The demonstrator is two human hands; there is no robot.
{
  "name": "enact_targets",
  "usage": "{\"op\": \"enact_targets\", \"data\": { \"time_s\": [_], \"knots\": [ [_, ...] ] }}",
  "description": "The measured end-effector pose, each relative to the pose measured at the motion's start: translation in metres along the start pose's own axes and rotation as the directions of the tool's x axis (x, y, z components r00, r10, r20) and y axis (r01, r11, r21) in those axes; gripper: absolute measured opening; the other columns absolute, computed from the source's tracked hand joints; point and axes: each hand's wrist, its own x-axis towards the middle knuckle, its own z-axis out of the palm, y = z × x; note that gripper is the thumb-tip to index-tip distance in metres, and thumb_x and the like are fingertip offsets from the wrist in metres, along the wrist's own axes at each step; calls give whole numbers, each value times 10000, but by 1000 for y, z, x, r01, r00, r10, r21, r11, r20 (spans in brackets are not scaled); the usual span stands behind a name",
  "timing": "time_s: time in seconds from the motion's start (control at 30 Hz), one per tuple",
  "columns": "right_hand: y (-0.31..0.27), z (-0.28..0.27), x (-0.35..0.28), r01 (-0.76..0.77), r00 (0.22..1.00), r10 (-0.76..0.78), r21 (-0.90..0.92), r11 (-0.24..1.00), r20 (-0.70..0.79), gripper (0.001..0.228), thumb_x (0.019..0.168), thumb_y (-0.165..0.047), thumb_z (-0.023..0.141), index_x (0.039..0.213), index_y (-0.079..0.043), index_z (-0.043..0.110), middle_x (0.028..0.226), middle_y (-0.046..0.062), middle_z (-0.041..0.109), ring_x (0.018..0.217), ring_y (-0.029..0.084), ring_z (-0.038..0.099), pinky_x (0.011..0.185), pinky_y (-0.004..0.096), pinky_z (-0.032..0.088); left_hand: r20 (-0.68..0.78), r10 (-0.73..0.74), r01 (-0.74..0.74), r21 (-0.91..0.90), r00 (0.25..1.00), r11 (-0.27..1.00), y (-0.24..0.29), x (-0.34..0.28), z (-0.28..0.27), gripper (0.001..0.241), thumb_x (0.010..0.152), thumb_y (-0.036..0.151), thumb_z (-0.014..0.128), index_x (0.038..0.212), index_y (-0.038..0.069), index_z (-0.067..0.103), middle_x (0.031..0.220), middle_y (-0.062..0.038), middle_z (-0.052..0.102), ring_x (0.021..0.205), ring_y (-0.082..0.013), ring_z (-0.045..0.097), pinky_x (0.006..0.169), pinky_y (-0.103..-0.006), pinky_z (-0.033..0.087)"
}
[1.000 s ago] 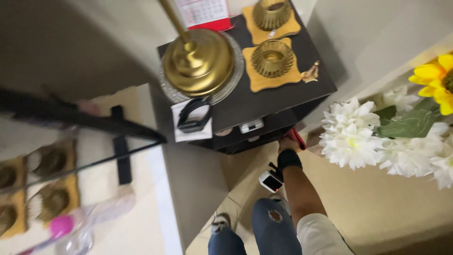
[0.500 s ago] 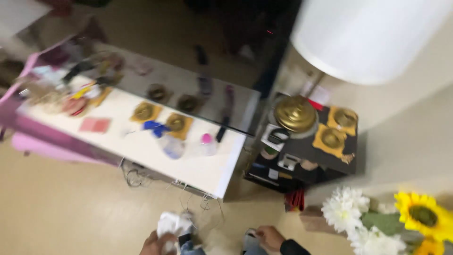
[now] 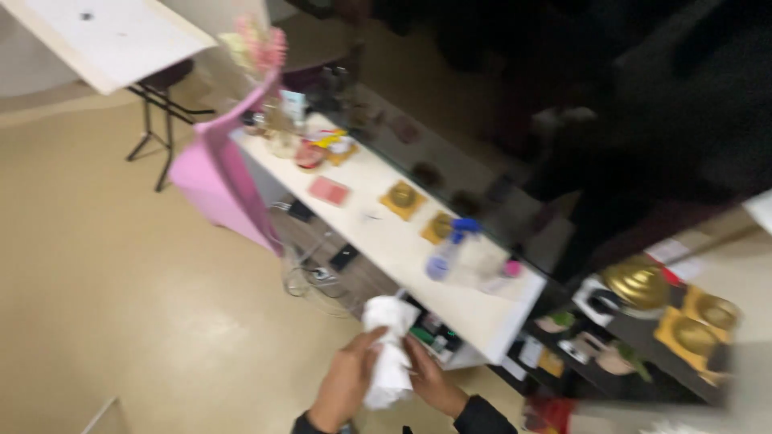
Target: The person cleans various items on a vanity table using a white cloth and a spray bottle. They wipe a small electronic device, a hairbrush, and a decorative wire flower holder. The person also sprays and wipes a bouquet of artificial flowers before placing them back into the holder.
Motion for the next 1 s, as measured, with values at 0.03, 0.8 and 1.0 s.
{"op": "enact_targets", "data": {
  "time_s": [0.03,0.8,1.0],
  "knots": [
    [-6,16,19,69,998,-68,-42,997,14,597,955,-106,663,1490,-84,398,1401,13,536,1270,99,522,1047,314,486,-9,187,-187,-82,982,979,-1,1,-14,351,984,210,581,1321,128,629,1142,-259,712,1030,-435,710,877,-447,560],
    [-178,41,229,-357,755,-299,-749,559,-583,743,767,-372,839,1370,-24,577,1173,227,609,1052,410,636,858,469,534,45,-126,120,114,991,986,-118,82,-225,543,891,302,726,1374,82,612,1249,-167,696,1116,-305,718,912,-391,568],
    [-144,15,293,-410,649,-328,-679,609,-686,687,773,-350,850,1338,-49,601,1197,229,625,1084,417,642,902,458,538,54,99,-107,185,994,977,-99,209,-255,445,894,261,712,1277,43,654,1209,-196,716,1037,-365,708,847,-410,568]
  ]
}}
